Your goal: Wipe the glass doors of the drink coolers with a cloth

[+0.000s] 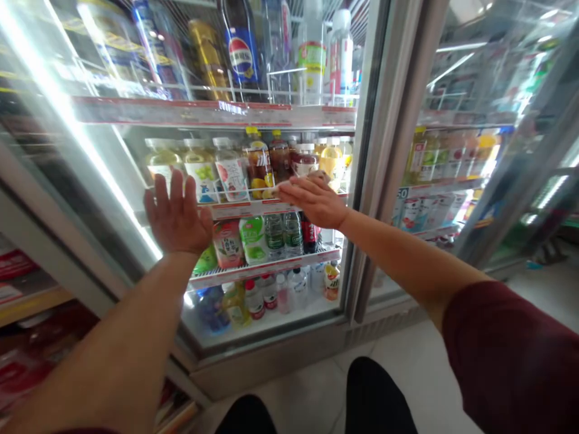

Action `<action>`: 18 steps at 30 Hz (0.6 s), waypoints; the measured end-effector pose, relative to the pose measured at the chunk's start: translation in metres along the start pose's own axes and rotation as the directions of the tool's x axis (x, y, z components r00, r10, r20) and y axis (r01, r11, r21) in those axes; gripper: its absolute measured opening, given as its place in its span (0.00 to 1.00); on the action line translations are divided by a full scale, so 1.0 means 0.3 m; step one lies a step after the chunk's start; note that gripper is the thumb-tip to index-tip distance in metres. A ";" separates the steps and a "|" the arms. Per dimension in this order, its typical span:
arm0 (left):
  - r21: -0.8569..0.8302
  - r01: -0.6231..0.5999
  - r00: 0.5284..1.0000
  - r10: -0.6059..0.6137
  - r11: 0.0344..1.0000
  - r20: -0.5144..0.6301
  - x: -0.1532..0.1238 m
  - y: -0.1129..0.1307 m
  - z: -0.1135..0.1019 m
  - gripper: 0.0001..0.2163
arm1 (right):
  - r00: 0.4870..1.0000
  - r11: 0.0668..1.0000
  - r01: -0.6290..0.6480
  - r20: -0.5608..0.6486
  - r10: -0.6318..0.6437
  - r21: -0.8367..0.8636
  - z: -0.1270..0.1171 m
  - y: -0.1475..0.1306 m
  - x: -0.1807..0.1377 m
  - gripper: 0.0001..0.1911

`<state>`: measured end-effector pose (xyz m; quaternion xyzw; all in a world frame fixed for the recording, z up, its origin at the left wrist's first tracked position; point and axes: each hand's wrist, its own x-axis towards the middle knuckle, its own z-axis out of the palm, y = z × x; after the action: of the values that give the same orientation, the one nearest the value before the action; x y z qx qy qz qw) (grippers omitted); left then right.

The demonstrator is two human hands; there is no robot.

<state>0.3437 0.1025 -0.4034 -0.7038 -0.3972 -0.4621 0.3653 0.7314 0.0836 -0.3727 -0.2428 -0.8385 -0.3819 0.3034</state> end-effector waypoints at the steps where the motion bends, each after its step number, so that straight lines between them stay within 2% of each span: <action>1: 0.000 0.007 1.000 -0.007 1.000 0.001 0.000 0.000 0.001 0.36 | 0.996 0.998 -0.066 -0.056 0.065 -0.009 -0.017 0.030 0.019 0.33; 4: -0.005 0.020 1.000 -0.020 1.000 -0.007 0.000 0.005 0.002 0.35 | 0.936 0.959 -0.283 -0.219 0.277 0.004 -0.036 0.076 0.037 0.34; 6: -0.006 0.017 1.000 -0.017 1.000 -0.019 0.001 0.009 -0.001 0.35 | 0.907 0.937 -0.349 -0.243 0.344 0.021 -0.017 0.050 0.001 0.34; 8: -0.010 0.022 1.000 -0.023 1.000 -0.010 0.002 0.014 -0.004 0.36 | 0.929 0.948 -0.319 -0.193 0.316 0.019 0.007 0.002 -0.057 0.34; 10: -0.022 0.042 0.999 -0.042 0.999 0.013 0.003 0.018 -0.008 0.36 | 0.973 0.978 -0.208 -0.102 0.208 0.008 0.017 -0.029 -0.103 0.33; 12: -0.026 0.051 0.999 -0.050 0.998 0.021 0.005 0.021 -0.011 0.36 | 0.993 0.994 -0.107 -0.042 0.107 0.002 0.001 -0.016 -0.111 0.32; 13: -0.024 0.047 0.999 -0.047 0.999 0.018 0.006 0.022 -0.012 0.36 | 0.993 0.995 -0.101 -0.055 0.100 -0.008 -0.014 0.007 -0.100 0.30; 15: -0.023 0.049 0.999 -0.049 0.999 0.004 0.008 0.026 -0.013 0.35 | 0.972 0.982 -0.187 -0.150 0.180 -0.034 -0.042 0.065 -0.064 0.29; 18: -0.051 0.064 0.998 -0.064 0.997 0.007 0.010 0.032 -0.015 0.35 | 0.893 0.932 -0.359 -0.307 0.329 -0.044 -0.045 0.111 -0.037 0.29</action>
<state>0.3514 0.0952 -0.4007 -0.7012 -0.4084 -0.4816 0.3310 0.7649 0.0907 -0.3569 -0.3425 -0.7076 -0.3952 0.4752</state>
